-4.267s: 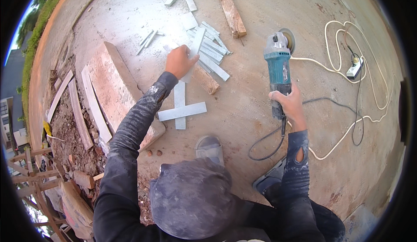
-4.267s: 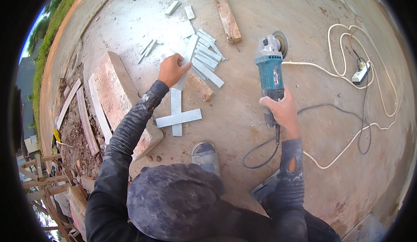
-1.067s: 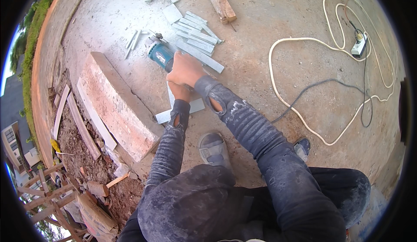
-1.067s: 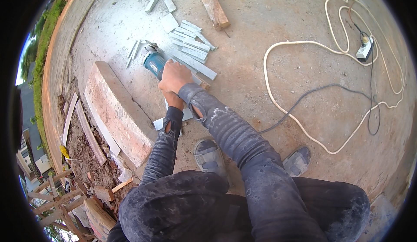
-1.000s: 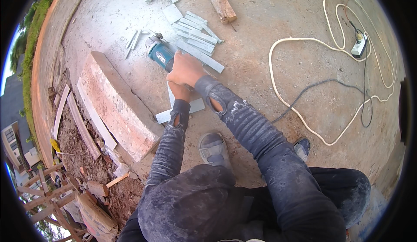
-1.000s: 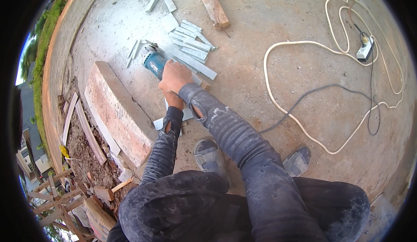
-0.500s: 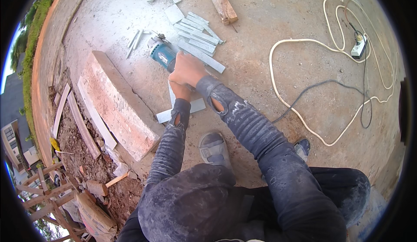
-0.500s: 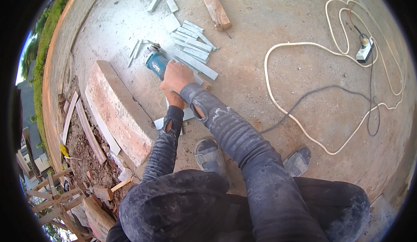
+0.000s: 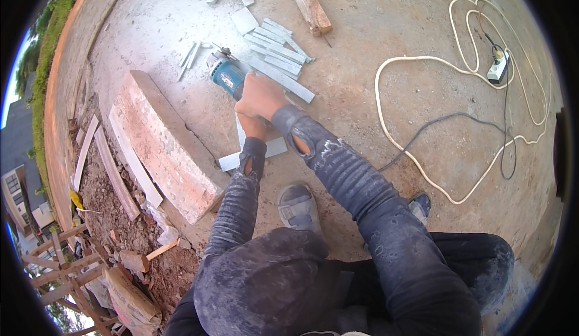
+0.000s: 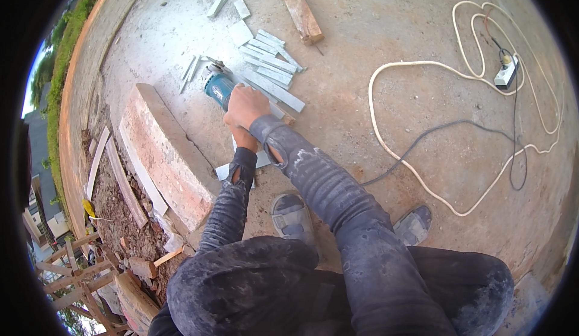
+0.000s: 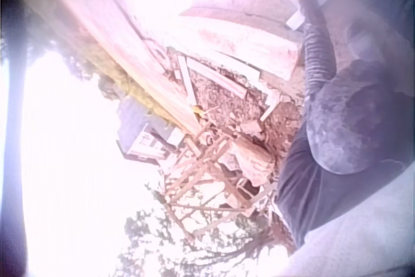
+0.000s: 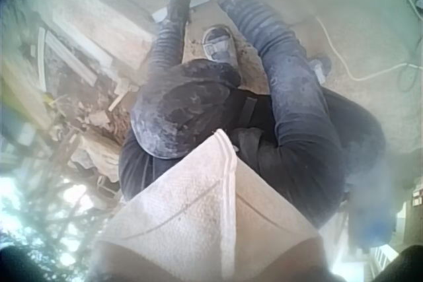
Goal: The person uses an angle grinder to cut several thin rectangular tiles while kneeling on a concrete surface, then holds up and rotates a cut piece.
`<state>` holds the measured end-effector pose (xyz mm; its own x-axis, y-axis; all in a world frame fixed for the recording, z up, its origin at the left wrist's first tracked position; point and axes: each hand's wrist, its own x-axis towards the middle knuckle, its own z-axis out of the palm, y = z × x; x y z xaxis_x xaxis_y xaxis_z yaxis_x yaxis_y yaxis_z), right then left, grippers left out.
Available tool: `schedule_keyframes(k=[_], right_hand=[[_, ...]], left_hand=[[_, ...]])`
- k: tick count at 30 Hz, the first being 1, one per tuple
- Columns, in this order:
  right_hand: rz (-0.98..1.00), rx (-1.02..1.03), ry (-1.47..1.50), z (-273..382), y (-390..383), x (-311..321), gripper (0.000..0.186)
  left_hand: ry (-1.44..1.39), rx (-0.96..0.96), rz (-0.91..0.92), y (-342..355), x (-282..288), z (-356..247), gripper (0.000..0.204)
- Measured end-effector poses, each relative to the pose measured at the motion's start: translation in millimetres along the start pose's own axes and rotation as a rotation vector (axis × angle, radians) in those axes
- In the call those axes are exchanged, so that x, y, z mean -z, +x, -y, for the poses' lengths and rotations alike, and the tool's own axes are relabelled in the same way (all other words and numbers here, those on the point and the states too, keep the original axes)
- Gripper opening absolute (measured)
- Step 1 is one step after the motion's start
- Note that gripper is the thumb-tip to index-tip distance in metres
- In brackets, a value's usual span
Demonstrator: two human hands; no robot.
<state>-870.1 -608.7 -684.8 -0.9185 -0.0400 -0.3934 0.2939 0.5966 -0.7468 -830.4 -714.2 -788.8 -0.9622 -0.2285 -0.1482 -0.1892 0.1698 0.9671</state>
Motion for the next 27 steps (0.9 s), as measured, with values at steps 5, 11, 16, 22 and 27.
schedule_keyframes(k=[5, 11, 16, 22, 27], right_hand=[[0.005, 0.016, 0.004, 11.7, 2.2, -1.6, 0.057], [0.023, 0.012, -0.01, 6.3, -0.6, -1.4, 0.062], [-0.022, 0.001, 0.007, 0.5, -10.3, 1.5, 0.057], [0.004, -0.024, 0.05, 1.7, -16.6, -1.3, 0.06], [-0.044, -0.049, 0.133, -27.6, -38.5, 31.1, 0.064]], left_hand=[[0.084, -0.104, 0.02, 7.2, 12.0, 3.7, 0.026], [0.038, -0.074, 0.031, 3.9, 9.4, 3.3, 0.024], [-0.079, -0.007, 0.026, 1.3, 5.1, 4.6, 0.016], [-0.077, -0.017, 0.056, 23.3, 24.6, 35.5, 0.016], [0.101, -0.122, 0.04, 11.3, 8.2, 13.8, 0.035]])
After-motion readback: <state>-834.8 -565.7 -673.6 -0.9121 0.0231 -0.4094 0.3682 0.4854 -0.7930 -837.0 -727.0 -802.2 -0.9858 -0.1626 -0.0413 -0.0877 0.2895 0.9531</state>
